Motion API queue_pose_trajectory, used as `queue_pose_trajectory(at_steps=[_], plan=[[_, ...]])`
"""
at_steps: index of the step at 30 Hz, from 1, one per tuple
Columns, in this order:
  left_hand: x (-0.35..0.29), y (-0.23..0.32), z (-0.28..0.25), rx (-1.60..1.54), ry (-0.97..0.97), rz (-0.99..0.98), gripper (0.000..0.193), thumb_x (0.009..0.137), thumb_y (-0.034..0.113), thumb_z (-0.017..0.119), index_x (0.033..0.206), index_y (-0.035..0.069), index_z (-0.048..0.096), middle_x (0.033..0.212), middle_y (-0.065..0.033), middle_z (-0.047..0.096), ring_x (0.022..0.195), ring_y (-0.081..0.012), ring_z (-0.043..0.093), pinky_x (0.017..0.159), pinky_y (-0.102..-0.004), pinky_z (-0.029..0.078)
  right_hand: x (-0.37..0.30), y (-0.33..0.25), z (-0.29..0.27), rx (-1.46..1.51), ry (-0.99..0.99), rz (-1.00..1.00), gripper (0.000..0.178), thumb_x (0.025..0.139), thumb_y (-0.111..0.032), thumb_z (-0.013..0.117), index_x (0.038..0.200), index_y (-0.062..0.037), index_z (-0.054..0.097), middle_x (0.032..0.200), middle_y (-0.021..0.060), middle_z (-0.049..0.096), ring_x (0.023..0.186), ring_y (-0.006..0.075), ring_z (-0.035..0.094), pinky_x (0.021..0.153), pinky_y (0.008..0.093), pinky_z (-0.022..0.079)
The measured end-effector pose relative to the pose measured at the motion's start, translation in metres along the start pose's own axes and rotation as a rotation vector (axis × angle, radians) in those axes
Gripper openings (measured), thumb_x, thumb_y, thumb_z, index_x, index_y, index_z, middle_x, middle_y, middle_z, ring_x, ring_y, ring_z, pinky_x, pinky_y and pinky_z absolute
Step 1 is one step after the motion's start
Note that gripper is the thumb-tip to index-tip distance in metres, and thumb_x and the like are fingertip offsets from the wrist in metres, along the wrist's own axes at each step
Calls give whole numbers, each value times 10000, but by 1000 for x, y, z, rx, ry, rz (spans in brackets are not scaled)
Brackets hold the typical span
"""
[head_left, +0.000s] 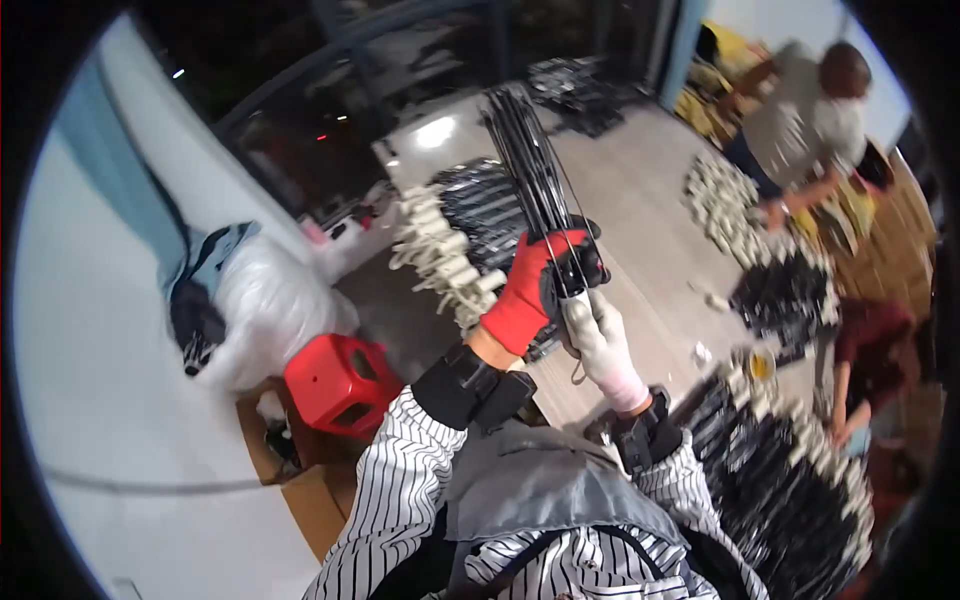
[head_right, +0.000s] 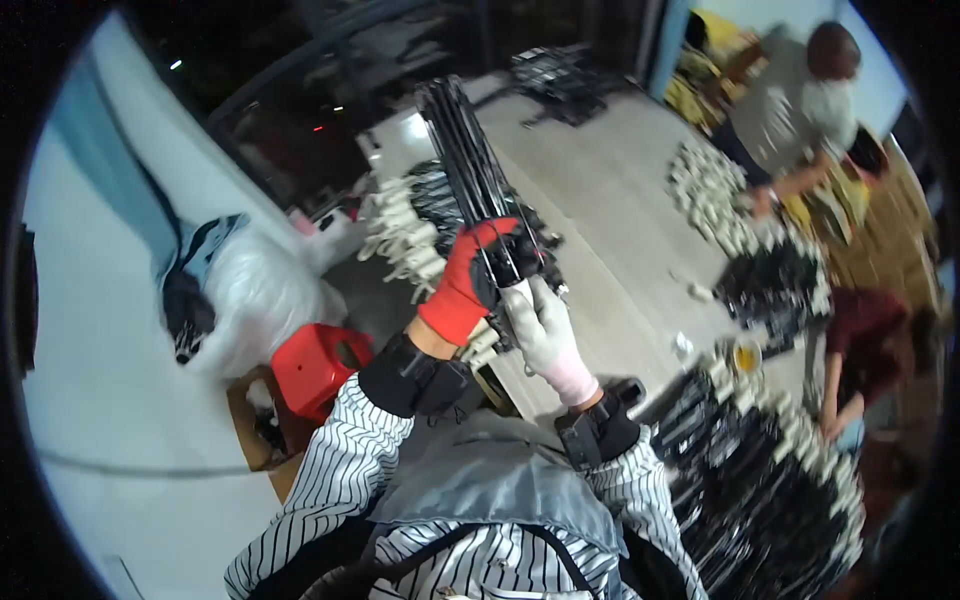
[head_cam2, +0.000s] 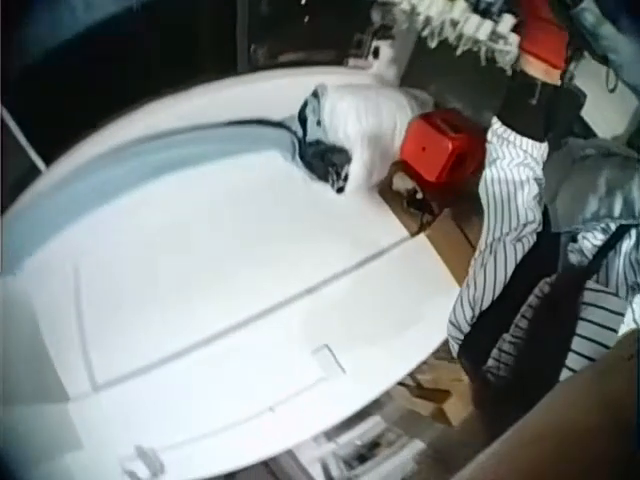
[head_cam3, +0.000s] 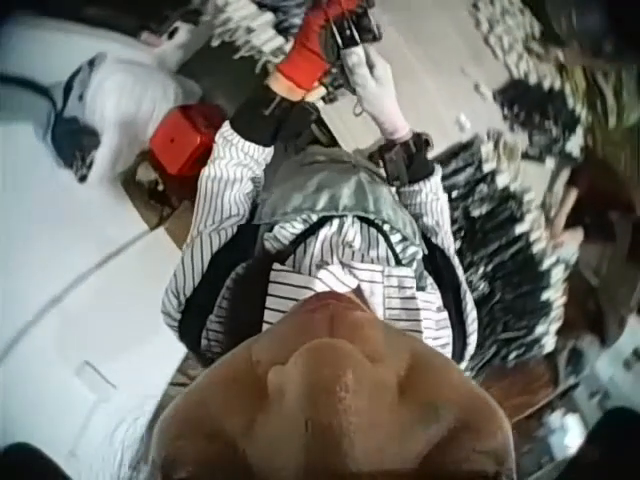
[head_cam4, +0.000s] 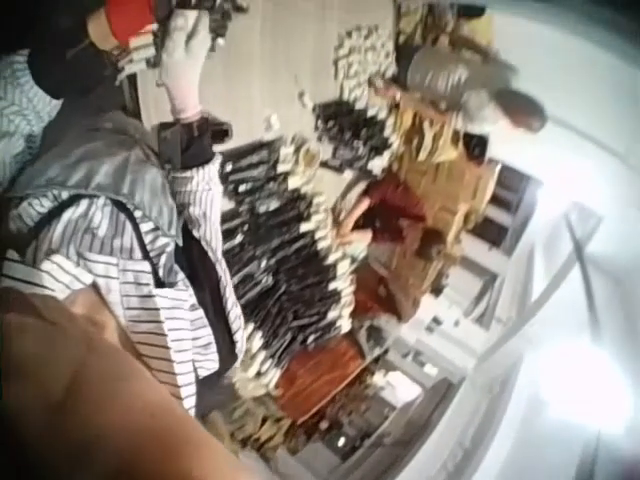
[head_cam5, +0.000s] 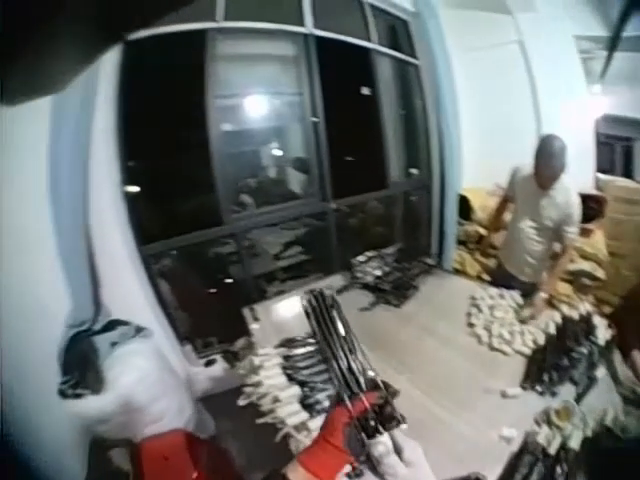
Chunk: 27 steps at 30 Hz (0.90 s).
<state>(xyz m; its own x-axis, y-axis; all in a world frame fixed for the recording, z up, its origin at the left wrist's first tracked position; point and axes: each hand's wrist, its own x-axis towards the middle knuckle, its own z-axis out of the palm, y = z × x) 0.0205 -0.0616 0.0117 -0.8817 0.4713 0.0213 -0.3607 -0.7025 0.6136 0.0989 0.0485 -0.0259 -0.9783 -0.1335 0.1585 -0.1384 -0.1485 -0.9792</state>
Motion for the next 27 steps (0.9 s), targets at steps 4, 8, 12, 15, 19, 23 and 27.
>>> queue_pose_trajectory(at_steps=[4,8,12,15,19,23,27], plan=[[-19,41,-1,136,121,237,259,854,166,669,1026,-20,615,754,-75,649,644,-200,658,650,-343,564,24,-10,36,-62,36,1,259,974,-279,498,929,-25,523,689,-26,492,591,61,453,541,235,386],[-21,57,22,314,190,435,256,864,198,675,997,-8,602,748,-62,646,641,-166,648,633,-293,530,53,-24,48,-153,92,-125,278,987,-276,475,977,-4,533,710,-16,516,612,67,466,554,243,399],[-8,53,27,455,230,363,248,888,240,669,958,7,624,895,-72,670,756,-141,640,687,-290,512,83,-13,40,-256,121,-312,308,1004,-279,451,1037,14,539,756,10,551,649,80,481,584,255,410],[-7,61,32,435,289,397,236,888,244,671,882,17,607,804,-53,645,749,-128,632,685,-286,505,72,-8,41,-287,112,-324,317,1016,-231,408,1085,49,539,811,107,622,744,150,539,700,322,460],[-10,41,29,448,328,523,289,867,272,695,856,28,540,676,-58,602,600,-129,587,608,-268,476,78,-7,37,-223,111,-260,282,1011,-233,448,1077,22,549,840,5,592,779,74,523,678,260,446],[1,35,24,808,375,499,267,898,245,661,993,9,581,897,-45,622,823,-141,618,735,-273,493,77,5,26,-102,186,-333,259,1011,-226,449,1059,9,548,786,-2,585,682,68,517,596,237,433],[-2,24,7,799,187,695,369,875,248,684,1144,11,593,777,-26,619,689,-108,574,633,-280,465,55,-22,1,36,97,-75,371,1021,-326,433,943,14,560,660,21,560,582,88,512,527,227,397]])
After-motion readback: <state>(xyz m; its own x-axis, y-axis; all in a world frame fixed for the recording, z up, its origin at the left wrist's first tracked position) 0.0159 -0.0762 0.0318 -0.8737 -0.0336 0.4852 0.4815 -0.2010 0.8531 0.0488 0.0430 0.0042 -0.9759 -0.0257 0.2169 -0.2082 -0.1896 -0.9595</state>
